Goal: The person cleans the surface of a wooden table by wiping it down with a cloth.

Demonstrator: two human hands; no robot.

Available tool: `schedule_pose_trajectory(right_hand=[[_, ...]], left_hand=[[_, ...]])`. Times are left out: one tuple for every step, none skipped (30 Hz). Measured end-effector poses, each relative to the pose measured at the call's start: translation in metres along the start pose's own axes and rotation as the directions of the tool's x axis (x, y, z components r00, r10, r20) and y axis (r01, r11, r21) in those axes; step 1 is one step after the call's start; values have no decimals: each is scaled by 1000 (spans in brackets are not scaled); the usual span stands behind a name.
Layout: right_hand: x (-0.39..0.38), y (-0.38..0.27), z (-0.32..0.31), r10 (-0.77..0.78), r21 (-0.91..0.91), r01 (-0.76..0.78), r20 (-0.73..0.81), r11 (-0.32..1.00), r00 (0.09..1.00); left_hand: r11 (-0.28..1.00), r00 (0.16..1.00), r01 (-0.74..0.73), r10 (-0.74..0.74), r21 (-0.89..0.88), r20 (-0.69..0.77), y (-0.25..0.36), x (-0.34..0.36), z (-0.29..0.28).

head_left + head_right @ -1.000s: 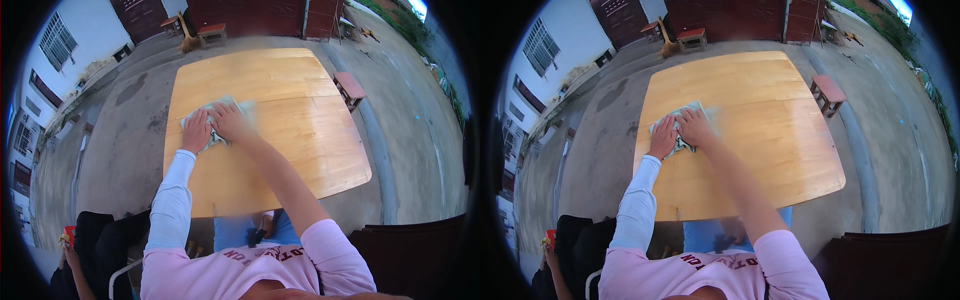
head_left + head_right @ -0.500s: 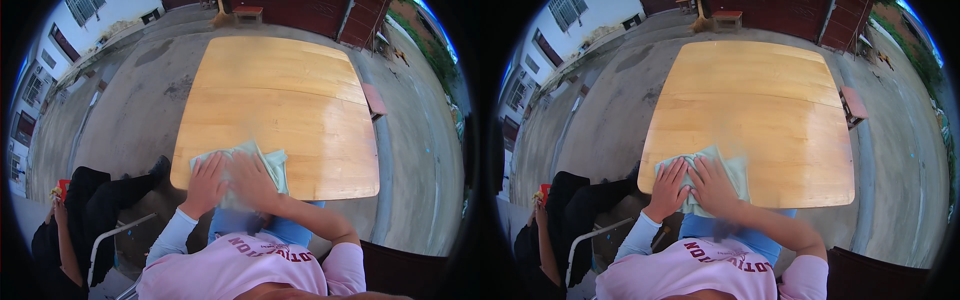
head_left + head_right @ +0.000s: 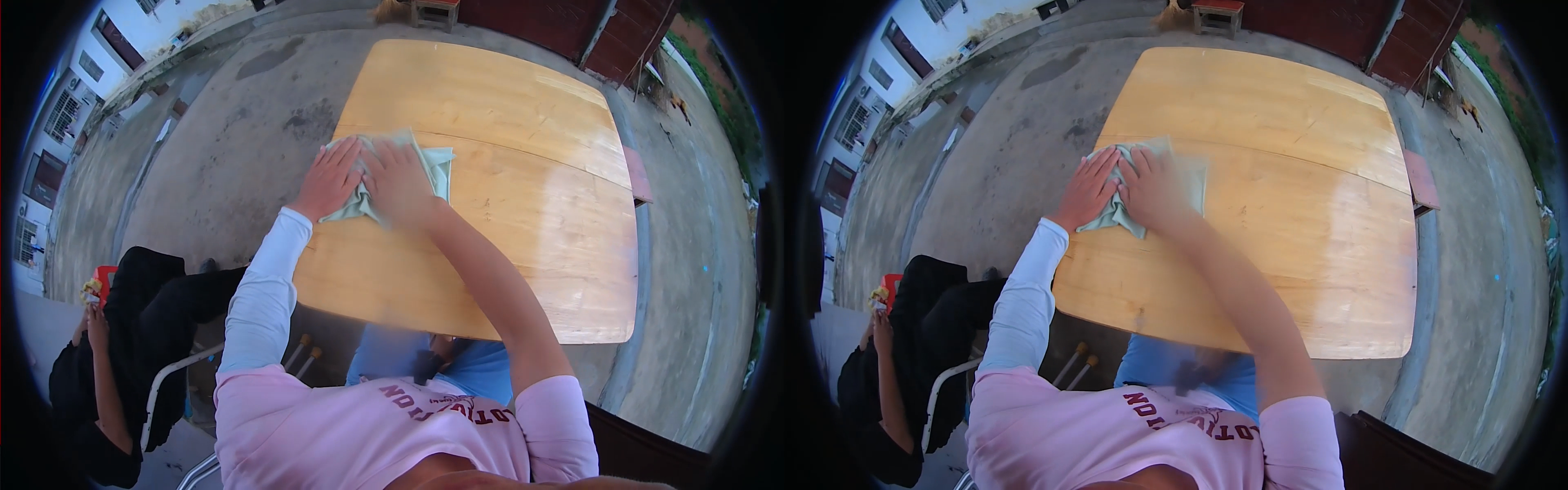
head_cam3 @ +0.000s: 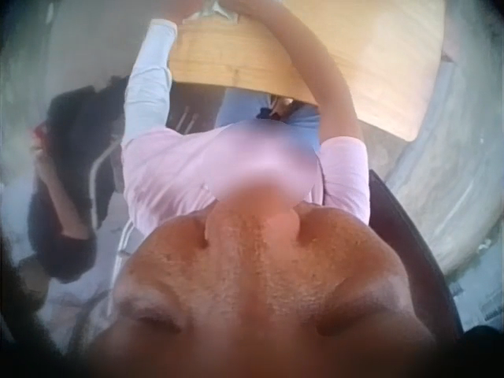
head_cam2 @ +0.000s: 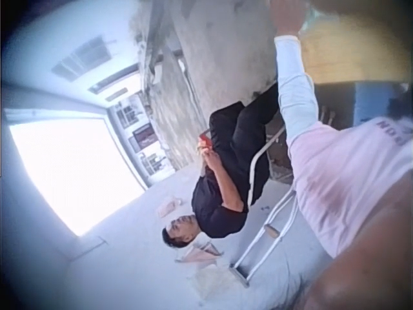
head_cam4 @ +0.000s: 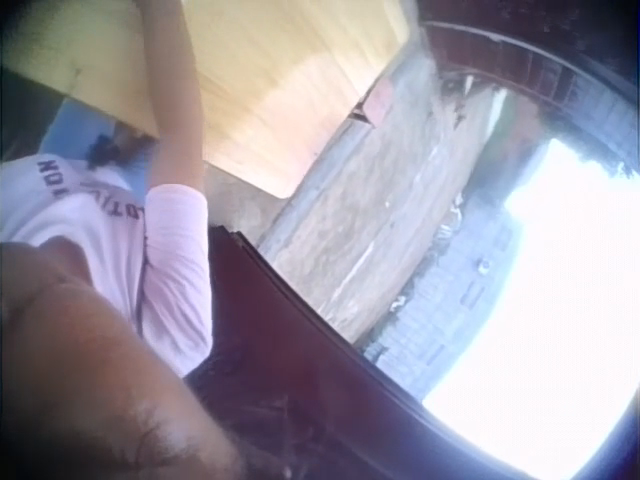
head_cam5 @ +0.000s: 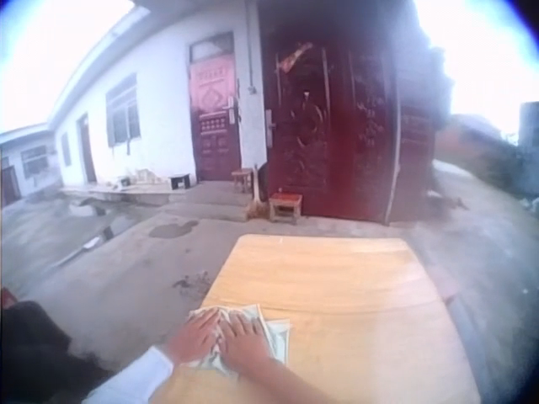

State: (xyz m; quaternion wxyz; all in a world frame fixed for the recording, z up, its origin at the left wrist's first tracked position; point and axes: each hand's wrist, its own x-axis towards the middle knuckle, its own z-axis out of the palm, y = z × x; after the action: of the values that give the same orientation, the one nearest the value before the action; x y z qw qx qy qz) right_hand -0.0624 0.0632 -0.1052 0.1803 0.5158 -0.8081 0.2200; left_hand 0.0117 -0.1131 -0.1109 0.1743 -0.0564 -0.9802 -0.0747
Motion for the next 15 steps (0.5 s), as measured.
schedule_pose_trajectory(right_hand=[[7,8,10,-9,-71,0,-126,997,992],[14,13,20,-11,-69,3,-126,998,992],[21,17,29,15,-105,-31,-145,994,989],[28,18,34,37,-138,-61,-168,988,985],[35,20,38,23,-134,-47,-173,990,985],[33,24,40,32,-157,-63,-190,986,981],[31,29,41,39,-181,-78,-207,980,978],[31,35,42,44,-134,-72,-199,988,979],[31,30,39,31,-134,-58,-193,989,981],[29,25,37,43,-100,-59,-156,993,987],[26,20,34,54,-66,-62,-118,996,992],[21,13,29,40,-59,-46,-111,997,993],[10,8,21,3,-68,-9,-81,998,997],[-1,2,15,-32,-73,28,-51,997,998],[-7,-10,5,-32,-70,28,-48,997,998]], left_hand=[[999,1000,-7,7,-33,-10,-11,13,7],[998,1000,-10,8,-61,-22,-22,23,14],[998,1000,-3,2,-55,-26,-33,31,22],[998,996,-65,63,-24,-66,-41,36,25],[992,987,-123,124,11,-104,-49,37,26],[992,987,-123,122,-1,-104,-42,41,27],[996,993,-57,50,-69,-107,-34,45,27],[990,994,9,-24,-138,-106,-26,45,27],[990,993,21,-37,-140,-113,-26,39,27],[997,991,26,-35,-72,-126,-25,31,26],[999,990,32,-32,-3,-137,-24,22,26],[999,989,50,-49,-1,-140,-21,11,22],[998,991,55,-57,-16,-122,-11,-1,19],[998,993,61,-64,-31,-103,-1,-13,15],[997,993,63,-66,-32,-100,9,-27,3]])
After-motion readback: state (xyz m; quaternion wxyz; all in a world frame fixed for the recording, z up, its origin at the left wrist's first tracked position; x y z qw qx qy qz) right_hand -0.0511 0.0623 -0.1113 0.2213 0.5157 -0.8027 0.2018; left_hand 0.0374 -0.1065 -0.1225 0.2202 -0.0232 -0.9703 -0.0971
